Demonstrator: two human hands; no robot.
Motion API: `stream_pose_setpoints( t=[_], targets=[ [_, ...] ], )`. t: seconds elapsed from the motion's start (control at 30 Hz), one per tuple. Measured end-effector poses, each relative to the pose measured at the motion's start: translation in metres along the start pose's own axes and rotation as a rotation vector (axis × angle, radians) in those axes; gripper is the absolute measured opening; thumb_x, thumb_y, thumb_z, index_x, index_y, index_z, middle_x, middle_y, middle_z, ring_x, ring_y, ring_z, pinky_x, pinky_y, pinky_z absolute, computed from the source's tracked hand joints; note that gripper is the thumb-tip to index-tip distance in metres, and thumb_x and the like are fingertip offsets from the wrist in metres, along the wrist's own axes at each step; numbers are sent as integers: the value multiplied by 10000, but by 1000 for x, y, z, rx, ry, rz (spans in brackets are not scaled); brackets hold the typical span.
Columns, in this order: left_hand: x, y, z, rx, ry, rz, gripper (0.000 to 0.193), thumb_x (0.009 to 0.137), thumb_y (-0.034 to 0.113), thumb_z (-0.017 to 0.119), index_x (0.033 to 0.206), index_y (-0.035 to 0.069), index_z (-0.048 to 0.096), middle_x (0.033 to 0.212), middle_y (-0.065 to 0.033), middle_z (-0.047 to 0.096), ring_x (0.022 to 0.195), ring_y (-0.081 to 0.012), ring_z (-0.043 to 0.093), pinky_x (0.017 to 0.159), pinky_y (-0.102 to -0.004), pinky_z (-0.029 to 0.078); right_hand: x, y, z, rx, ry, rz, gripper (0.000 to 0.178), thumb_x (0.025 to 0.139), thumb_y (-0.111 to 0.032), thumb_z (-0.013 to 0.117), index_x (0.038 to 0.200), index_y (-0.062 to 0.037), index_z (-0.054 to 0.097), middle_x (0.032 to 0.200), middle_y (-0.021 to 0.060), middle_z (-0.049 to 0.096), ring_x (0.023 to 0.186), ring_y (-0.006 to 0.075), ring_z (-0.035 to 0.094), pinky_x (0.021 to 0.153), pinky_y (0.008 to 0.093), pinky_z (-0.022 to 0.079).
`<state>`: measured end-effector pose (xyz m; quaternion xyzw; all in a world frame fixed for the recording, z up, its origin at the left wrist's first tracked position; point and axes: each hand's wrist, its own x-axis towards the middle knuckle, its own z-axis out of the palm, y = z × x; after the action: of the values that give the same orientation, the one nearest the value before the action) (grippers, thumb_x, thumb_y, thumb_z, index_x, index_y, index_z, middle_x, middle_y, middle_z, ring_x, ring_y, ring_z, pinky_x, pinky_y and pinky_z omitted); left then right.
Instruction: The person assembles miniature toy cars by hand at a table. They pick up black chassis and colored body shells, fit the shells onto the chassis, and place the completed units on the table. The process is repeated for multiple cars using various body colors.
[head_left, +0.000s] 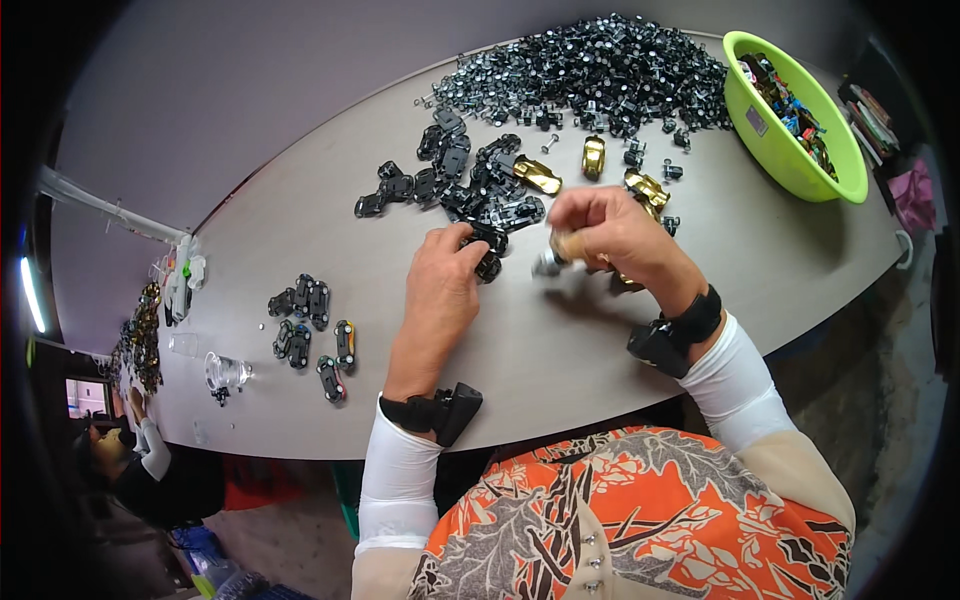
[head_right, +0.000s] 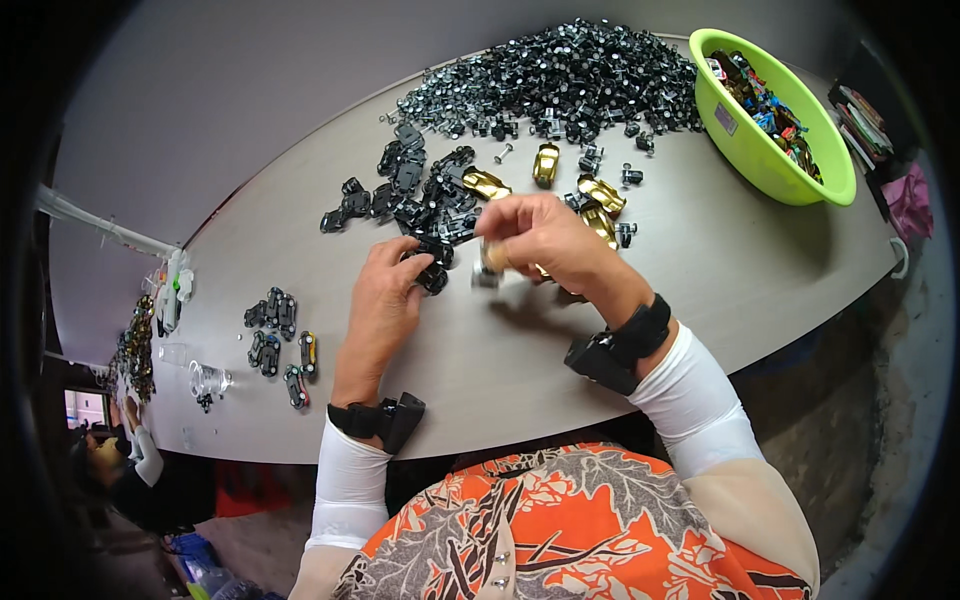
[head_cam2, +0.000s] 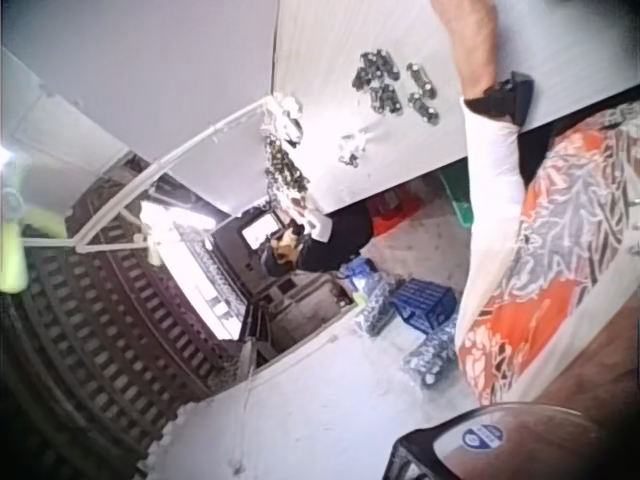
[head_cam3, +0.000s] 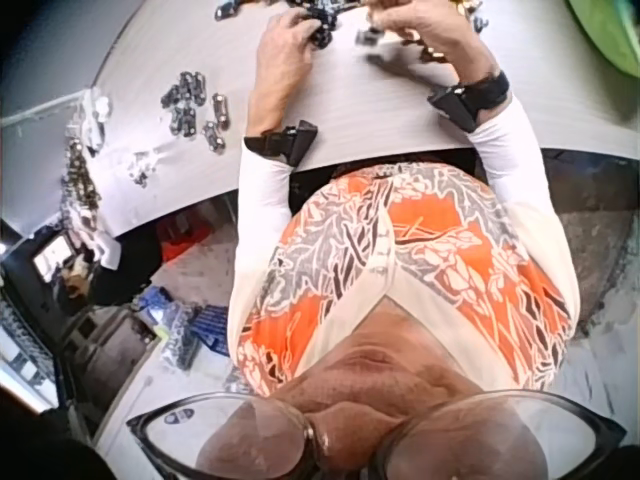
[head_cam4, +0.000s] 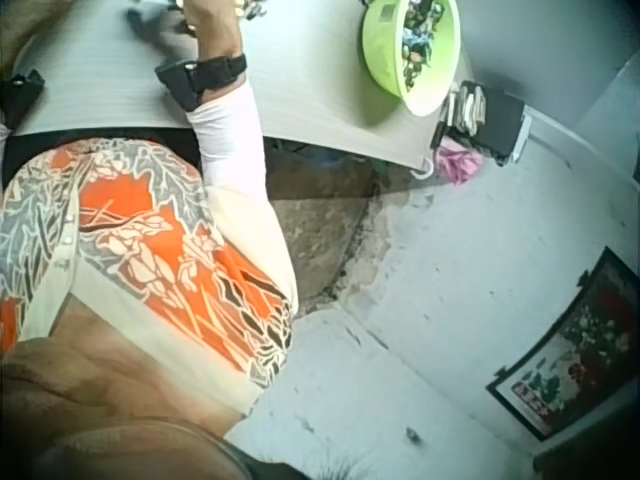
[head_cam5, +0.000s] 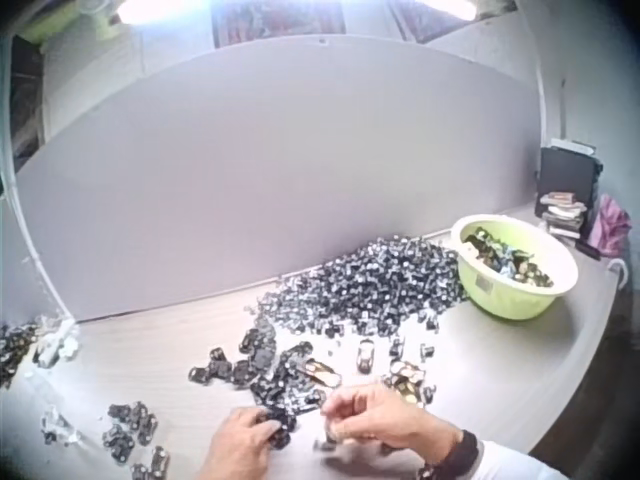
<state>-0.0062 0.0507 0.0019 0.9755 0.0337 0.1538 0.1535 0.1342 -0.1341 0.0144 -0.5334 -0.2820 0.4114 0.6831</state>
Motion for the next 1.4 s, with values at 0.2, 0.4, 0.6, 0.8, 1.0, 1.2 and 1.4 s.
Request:
stream_pose_setpoints(
  t=[0.2,0.4,0.6,0.8,1.0,1.2,1.4],
  targets=[
    [-6,0,5,-51,120,-10,283,606,-53,673,856,16,558,981,-103,576,934,-298,543,774,-345,468,5,16,-2,-135,-128,264,190,691,4,635,878,1,599,744,23,573,519,65,474,437,200,354],
    [-17,2,4,-256,130,-233,215,656,-50,656,816,7,525,820,-79,580,724,-217,584,654,-296,480,-1,22,9,-941,353,-332,193,698,-17,567,886,-7,612,729,141,612,639,256,596,600,341,472],
    [-21,-5,2,-954,153,-556,186,703,-32,665,852,12,563,772,-14,580,652,-75,543,576,-224,458,-10,26,31,-1080,224,-379,112,702,-62,574,807,-26,589,642,166,579,624,349,595,583,420,473],
    [-23,-10,5,-1160,-40,-561,257,687,-23,669,937,2,614,795,-13,605,635,-55,530,577,-189,440,-18,32,56,-1408,103,-308,217,692,-154,653,833,-48,527,758,123,525,670,313,575,583,412,466],
    [-24,-7,4,-1186,-51,-548,311,710,-48,616,1017,0,611,873,-31,617,649,-42,529,518,-169,431,-13,26,44,-1415,101,-226,206,659,-106,610,843,-33,552,772,149,559,698,338,591,597,448,465],
    [-23,4,0,-1276,-124,-546,331,752,-27,594,1081,-13,568,949,-70,612,650,-76,576,470,-180,470,-11,10,36,-597,74,-178,193,698,-73,626,865,-9,556,671,23,525,606,60,460,546,221,403],
    [-21,8,5,-1790,-24,-681,297,768,-36,629,1058,-45,562,910,-91,614,700,-153,624,606,-255,556,-10,16,45,-346,71,-110,168,741,-64,616,881,9,559,703,-6,538,625,51,489,565,211,424]
  ],
)
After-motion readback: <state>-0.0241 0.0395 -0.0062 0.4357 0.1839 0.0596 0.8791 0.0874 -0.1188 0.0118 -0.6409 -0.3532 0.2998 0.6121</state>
